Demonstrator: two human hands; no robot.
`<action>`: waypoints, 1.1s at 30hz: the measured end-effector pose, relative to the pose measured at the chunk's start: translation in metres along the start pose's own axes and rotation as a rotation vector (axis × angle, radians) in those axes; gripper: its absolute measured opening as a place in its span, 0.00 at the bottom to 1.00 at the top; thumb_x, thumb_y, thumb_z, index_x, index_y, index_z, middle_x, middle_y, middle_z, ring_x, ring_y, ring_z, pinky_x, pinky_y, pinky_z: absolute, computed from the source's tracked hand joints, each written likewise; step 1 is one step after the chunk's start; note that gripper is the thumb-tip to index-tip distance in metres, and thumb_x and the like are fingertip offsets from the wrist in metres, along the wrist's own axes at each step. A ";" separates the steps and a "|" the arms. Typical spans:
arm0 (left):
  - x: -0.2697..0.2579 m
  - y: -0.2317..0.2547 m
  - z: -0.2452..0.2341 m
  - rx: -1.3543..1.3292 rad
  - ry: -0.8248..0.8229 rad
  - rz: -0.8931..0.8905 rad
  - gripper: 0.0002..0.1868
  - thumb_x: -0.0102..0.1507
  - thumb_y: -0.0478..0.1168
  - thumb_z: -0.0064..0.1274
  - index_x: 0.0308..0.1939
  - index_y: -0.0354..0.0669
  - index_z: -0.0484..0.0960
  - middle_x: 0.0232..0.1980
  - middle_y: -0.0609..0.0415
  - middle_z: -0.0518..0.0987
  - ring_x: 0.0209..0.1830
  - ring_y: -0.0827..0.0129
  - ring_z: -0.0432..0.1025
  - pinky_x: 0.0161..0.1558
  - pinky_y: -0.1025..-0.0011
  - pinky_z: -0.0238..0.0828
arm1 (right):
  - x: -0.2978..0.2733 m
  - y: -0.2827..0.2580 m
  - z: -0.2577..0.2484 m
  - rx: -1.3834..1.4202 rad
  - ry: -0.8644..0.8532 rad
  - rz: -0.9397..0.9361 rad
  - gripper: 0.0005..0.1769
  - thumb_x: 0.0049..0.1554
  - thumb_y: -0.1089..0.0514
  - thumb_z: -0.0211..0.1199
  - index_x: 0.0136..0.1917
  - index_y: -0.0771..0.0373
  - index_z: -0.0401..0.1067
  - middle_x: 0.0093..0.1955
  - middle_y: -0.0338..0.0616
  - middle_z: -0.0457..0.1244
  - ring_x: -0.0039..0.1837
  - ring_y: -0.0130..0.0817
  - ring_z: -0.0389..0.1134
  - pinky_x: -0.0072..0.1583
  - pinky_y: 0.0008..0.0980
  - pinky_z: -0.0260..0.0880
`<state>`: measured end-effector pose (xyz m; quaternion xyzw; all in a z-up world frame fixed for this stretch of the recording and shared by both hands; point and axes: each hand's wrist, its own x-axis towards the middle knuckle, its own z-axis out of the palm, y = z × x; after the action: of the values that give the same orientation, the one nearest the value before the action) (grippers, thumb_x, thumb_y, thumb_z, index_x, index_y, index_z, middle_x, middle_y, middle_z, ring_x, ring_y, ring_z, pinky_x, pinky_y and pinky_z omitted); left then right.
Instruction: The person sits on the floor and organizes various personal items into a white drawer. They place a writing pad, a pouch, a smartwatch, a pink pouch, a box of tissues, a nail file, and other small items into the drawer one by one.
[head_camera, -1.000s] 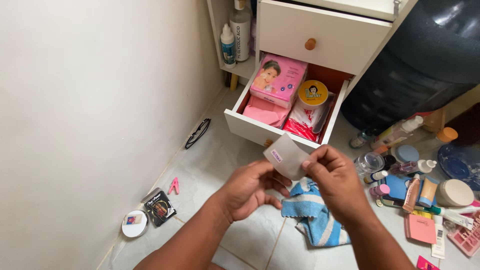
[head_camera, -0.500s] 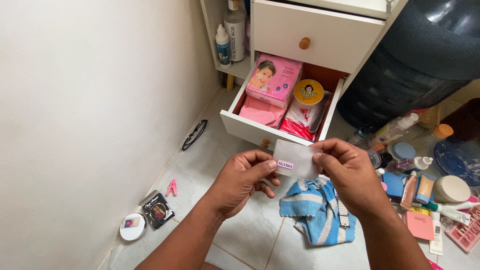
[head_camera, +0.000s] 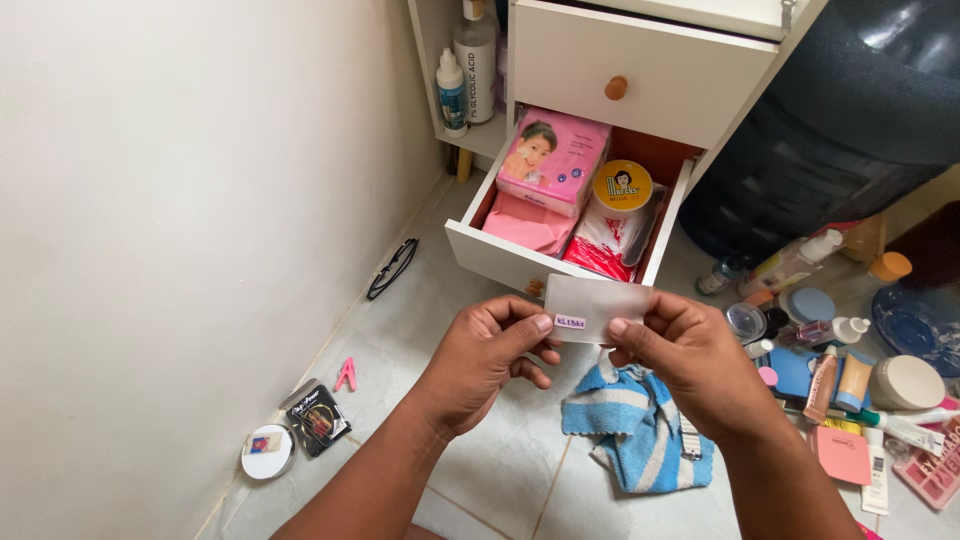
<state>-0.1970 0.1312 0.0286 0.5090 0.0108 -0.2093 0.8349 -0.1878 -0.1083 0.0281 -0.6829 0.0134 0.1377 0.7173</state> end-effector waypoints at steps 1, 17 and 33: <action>0.000 0.000 0.000 0.002 0.003 0.001 0.11 0.67 0.38 0.54 0.47 0.32 0.81 0.41 0.49 0.82 0.37 0.71 0.77 0.33 0.73 0.79 | 0.000 0.001 -0.001 -0.009 0.008 -0.003 0.13 0.56 0.58 0.66 0.51 0.69 0.78 0.41 0.46 0.71 0.42 0.29 0.70 0.47 0.31 0.74; 0.049 0.040 0.019 0.429 0.138 0.298 0.09 0.67 0.37 0.53 0.47 0.34 0.80 0.40 0.51 0.82 0.36 0.74 0.76 0.35 0.75 0.78 | 0.001 -0.023 -0.009 -0.263 0.302 -0.149 0.16 0.60 0.50 0.63 0.44 0.66 0.79 0.33 0.37 0.67 0.36 0.23 0.63 0.40 0.25 0.64; 0.195 0.024 0.043 0.786 0.270 0.067 0.18 0.57 0.29 0.47 0.50 0.40 0.80 0.36 0.48 0.82 0.21 0.68 0.73 0.22 0.70 0.69 | 0.002 -0.034 -0.063 -0.024 0.444 -0.122 0.12 0.62 0.56 0.61 0.48 0.67 0.78 0.37 0.42 0.67 0.40 0.27 0.65 0.46 0.29 0.71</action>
<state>-0.0185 0.0382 0.0242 0.8119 0.0228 -0.1016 0.5745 -0.1683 -0.1711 0.0564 -0.7045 0.1282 -0.0594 0.6955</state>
